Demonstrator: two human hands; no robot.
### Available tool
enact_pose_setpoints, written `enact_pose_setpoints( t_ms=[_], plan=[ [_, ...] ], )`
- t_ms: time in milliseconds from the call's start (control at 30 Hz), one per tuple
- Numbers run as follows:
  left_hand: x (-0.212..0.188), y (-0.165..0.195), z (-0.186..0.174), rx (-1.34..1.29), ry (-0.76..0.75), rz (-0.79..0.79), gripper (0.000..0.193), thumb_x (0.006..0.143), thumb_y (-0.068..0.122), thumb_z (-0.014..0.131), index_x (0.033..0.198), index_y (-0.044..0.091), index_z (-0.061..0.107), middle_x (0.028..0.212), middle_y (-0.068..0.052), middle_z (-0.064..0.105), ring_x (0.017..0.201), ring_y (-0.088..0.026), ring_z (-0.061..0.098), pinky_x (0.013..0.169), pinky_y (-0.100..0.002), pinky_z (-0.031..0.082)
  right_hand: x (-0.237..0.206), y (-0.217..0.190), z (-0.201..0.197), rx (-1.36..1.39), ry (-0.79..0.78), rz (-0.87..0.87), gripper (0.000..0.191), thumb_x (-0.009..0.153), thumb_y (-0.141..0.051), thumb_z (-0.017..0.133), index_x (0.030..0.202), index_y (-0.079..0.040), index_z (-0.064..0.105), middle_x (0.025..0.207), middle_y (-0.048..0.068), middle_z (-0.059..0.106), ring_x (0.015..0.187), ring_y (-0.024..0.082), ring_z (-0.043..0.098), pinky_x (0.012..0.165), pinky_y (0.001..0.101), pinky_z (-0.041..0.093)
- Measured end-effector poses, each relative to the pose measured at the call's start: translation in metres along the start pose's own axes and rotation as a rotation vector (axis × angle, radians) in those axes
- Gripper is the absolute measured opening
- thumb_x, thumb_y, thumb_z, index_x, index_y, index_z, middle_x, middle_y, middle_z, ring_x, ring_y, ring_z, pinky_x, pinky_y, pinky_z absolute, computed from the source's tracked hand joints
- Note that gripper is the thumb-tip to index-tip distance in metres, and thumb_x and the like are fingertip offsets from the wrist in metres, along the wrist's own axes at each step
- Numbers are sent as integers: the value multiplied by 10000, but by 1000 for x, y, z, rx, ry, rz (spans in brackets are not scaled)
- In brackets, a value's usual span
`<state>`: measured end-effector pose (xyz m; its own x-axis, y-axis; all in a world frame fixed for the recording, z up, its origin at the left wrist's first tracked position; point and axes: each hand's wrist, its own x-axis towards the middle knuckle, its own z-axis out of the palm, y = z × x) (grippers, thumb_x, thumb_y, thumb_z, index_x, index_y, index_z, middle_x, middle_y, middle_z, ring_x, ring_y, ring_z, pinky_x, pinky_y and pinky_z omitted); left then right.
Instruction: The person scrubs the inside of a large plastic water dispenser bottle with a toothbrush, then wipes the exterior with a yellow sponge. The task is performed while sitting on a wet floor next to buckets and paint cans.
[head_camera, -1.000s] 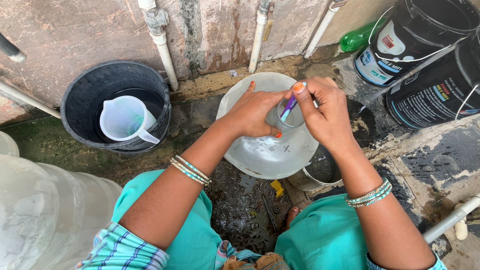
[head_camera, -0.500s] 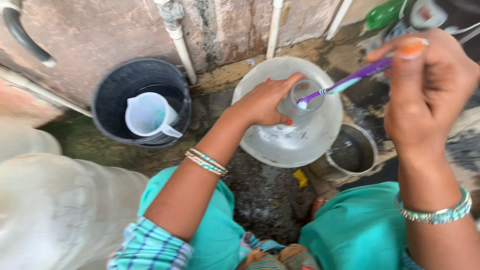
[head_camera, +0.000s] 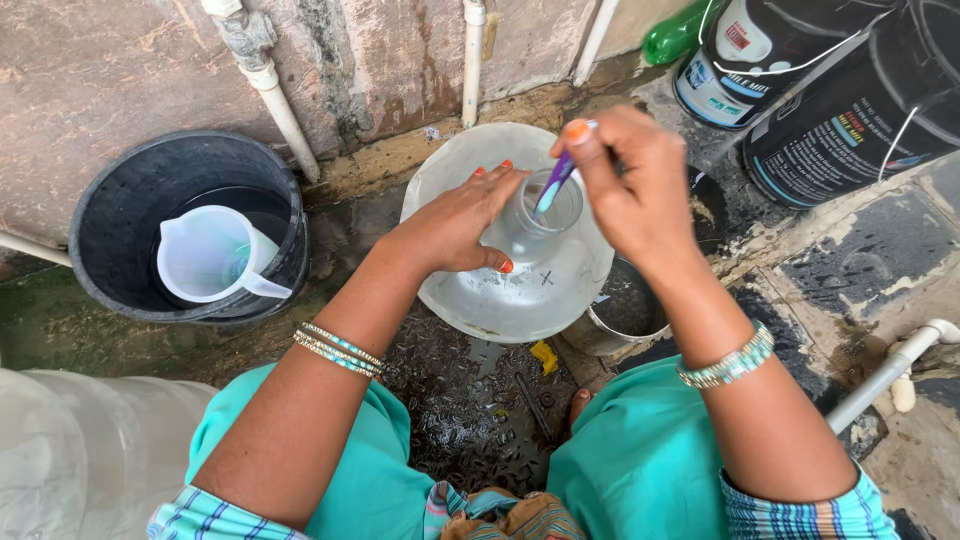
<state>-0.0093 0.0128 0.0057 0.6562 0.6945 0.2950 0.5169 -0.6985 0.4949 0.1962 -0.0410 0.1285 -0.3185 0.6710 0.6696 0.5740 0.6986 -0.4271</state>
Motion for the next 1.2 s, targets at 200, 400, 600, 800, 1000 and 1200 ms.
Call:
enact_pose_setpoints(
  t_ms=[200,400,600,800,1000,1200],
  plan=[
    [3,14,1,5,4,-66,1260,526,389,988,1510,45,280,1559,-290,337,1479,-396,292,1236,-455,207,-6,-28,-36,15,149,-67,402,1203,-292,544,941,-34,706,848,78,652,734,163,538,696,302,407],
    [6,20,2,13,25,-52,1212,565,420,949,1523,66,296,1554,-278,361,1479,-389,310,1245,-474,193,-8,15,13,-61,-47,51,310,1096,-250,609,923,-34,748,771,101,617,713,200,590,661,347,431],
    [10,5,10,26,40,-24,1099,736,520,863,1539,43,285,1574,-303,333,1493,-409,297,1256,-477,197,-3,7,-7,14,11,23,350,1161,-290,573,980,-48,749,865,82,666,796,147,616,739,325,467],
    [7,12,4,6,-28,-110,1333,475,472,976,1528,78,261,1587,-250,309,1498,-350,263,1250,-442,171,-7,-26,-49,127,178,-39,367,1189,-347,538,981,-80,682,916,59,695,762,105,577,672,289,421],
    [5,19,-1,11,5,-92,1448,346,415,1015,1521,60,248,1570,-227,366,1505,-339,268,1254,-460,148,-3,6,3,-60,-18,37,308,1123,-254,606,948,-51,759,807,100,637,743,193,602,675,357,452],
    [6,12,4,7,96,-18,1288,490,435,984,1507,40,300,1511,-257,447,1488,-380,320,1248,-507,182,-5,15,21,-26,-109,120,253,1048,-240,640,928,-53,760,768,96,629,632,193,573,596,330,425]
  ],
)
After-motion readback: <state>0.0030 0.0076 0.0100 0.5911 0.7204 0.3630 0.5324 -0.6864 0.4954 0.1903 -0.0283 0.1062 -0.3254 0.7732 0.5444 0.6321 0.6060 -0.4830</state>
